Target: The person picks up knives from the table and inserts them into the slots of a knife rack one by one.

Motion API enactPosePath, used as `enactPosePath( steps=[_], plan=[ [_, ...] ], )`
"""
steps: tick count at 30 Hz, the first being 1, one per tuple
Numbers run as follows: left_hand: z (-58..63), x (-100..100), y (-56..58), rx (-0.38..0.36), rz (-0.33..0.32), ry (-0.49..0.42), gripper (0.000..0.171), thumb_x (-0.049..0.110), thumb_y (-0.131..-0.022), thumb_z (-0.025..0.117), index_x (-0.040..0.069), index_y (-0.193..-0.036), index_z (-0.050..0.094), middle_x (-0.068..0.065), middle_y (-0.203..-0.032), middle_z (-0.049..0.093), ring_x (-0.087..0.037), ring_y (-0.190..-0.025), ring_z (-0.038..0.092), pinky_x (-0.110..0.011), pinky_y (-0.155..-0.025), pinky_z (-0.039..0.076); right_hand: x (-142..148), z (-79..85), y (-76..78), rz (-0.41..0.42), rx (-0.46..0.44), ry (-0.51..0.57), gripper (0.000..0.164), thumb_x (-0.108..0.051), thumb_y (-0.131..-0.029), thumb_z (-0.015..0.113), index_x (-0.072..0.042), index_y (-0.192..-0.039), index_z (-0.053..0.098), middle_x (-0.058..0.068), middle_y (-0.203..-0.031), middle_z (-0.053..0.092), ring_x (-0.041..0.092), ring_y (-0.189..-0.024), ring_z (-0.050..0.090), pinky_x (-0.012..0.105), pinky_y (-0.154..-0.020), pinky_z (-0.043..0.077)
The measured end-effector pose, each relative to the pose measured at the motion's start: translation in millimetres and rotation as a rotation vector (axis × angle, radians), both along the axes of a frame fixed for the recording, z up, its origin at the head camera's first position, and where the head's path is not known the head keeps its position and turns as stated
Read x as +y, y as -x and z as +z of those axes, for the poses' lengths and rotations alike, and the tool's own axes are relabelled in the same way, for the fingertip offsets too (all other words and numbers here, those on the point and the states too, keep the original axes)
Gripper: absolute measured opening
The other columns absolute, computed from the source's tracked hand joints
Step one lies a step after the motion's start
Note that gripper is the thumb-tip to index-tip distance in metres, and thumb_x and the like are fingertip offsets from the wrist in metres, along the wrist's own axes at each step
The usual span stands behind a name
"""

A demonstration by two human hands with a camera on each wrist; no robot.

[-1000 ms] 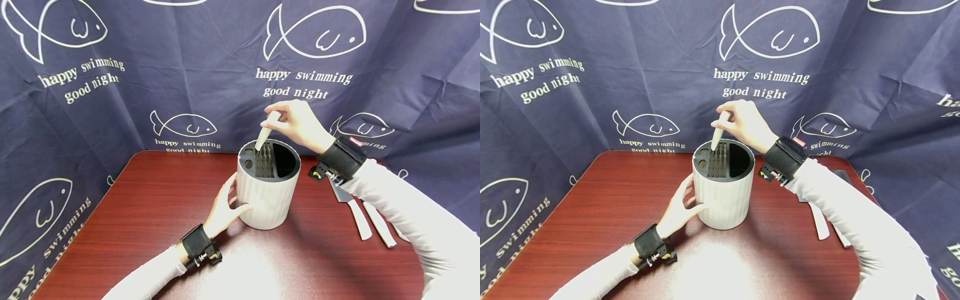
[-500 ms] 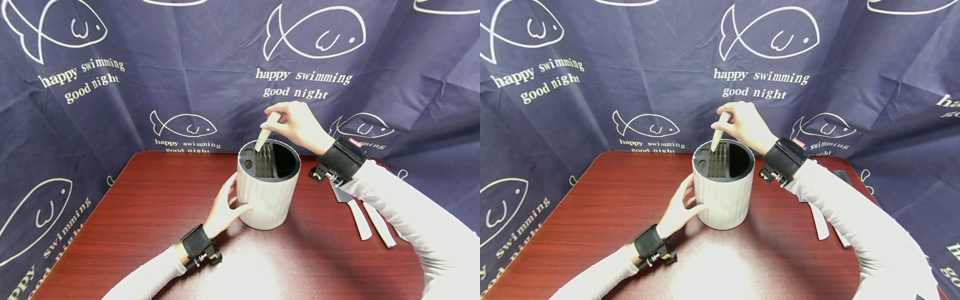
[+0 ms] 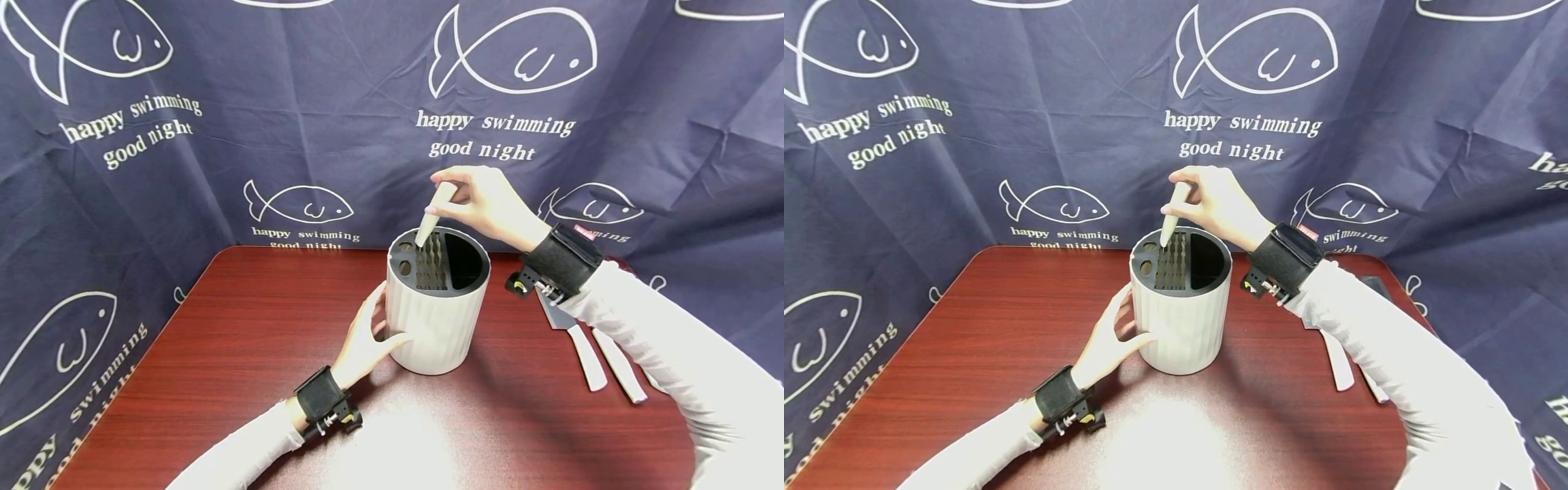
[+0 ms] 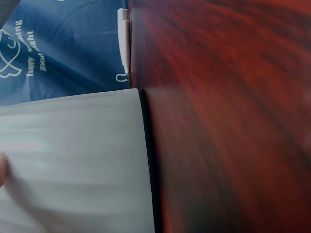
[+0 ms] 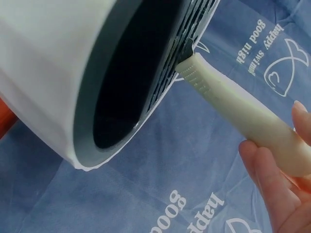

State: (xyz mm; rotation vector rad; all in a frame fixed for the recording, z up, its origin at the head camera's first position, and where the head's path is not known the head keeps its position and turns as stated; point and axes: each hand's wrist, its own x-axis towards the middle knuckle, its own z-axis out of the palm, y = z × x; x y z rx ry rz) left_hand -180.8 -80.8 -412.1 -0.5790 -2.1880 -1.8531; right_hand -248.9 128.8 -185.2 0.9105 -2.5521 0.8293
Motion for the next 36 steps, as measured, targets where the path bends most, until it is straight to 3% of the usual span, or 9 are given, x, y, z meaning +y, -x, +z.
enactPosePath(
  steps=[7, 12, 15, 22, 29, 36],
  plan=[
    [-0.8, 1, 0.8, -0.017, 0.008, -0.007, 0.094, -0.001, -0.074, 0.082, 0.012, -0.152, 0.03, -0.016, -0.147, 0.039, -0.032, -0.135, 0.039, -0.05, -0.104, 0.045, 12, -0.7, -4.8, 0.02, -0.071, 0.111, 0.054, -0.013, -0.081, 0.079, 0.001, -0.129, 0.059, 0.014, -0.124, 0.064, 0.028, -0.097, 0.069, 0.028, -0.083, 0.057],
    [-0.2, 1, -0.2, -0.016, 0.013, -0.001, 0.094, 0.0, -0.074, 0.082, 0.013, -0.152, 0.03, -0.015, -0.147, 0.039, -0.032, -0.135, 0.039, -0.05, -0.103, 0.045, 30, -5.0, -7.8, -0.035, -0.094, 0.15, 0.057, -0.015, -0.08, 0.08, -0.003, -0.132, 0.058, 0.012, -0.129, 0.061, 0.028, -0.107, 0.064, 0.036, -0.089, 0.055],
    [-0.2, 1, 0.1, -0.017, 0.013, 0.004, 0.094, 0.0, -0.074, 0.082, 0.012, -0.152, 0.03, -0.016, -0.146, 0.04, -0.033, -0.134, 0.04, -0.051, -0.103, 0.045, 42, -8.7, -8.9, -0.084, -0.08, 0.14, 0.058, -0.018, -0.08, 0.08, -0.005, -0.132, 0.059, 0.011, -0.129, 0.061, 0.027, -0.108, 0.063, 0.034, -0.09, 0.055],
    [-0.8, -1, 0.4, -0.009, 0.01, 0.007, 0.092, 0.001, -0.076, 0.081, 0.01, -0.152, 0.03, -0.019, -0.147, 0.038, -0.037, -0.135, 0.039, -0.052, -0.102, 0.046, 68, -17.0, -13.5, -0.176, -0.071, 0.126, 0.059, -0.025, -0.079, 0.081, -0.007, -0.132, 0.059, 0.008, -0.132, 0.061, 0.025, -0.108, 0.063, 0.003, -0.079, 0.045],
    [-0.7, -2, 0.9, 0.007, -0.009, 0.012, 0.092, 0.001, -0.077, 0.08, 0.008, -0.152, 0.028, -0.02, -0.148, 0.038, -0.037, -0.135, 0.039, -0.052, -0.102, 0.046, 94, -29.8, -19.4, -0.241, -0.121, 0.131, 0.061, -0.027, -0.079, 0.081, -0.009, -0.133, 0.058, 0.008, -0.134, 0.059, -0.009, -0.097, 0.058, 0.003, -0.075, 0.044],
    [-1.5, -2, 1.0, 0.006, -0.011, 0.009, 0.091, 0.001, -0.077, 0.08, 0.008, -0.152, 0.028, -0.02, -0.148, 0.037, -0.037, -0.136, 0.038, -0.052, -0.103, 0.045, 121, -46.3, -22.0, -0.308, -0.141, 0.092, 0.064, -0.031, -0.08, 0.08, -0.009, -0.135, 0.056, 0.011, -0.134, 0.058, -0.012, -0.097, 0.058, -0.001, -0.073, 0.039]
  ],
)
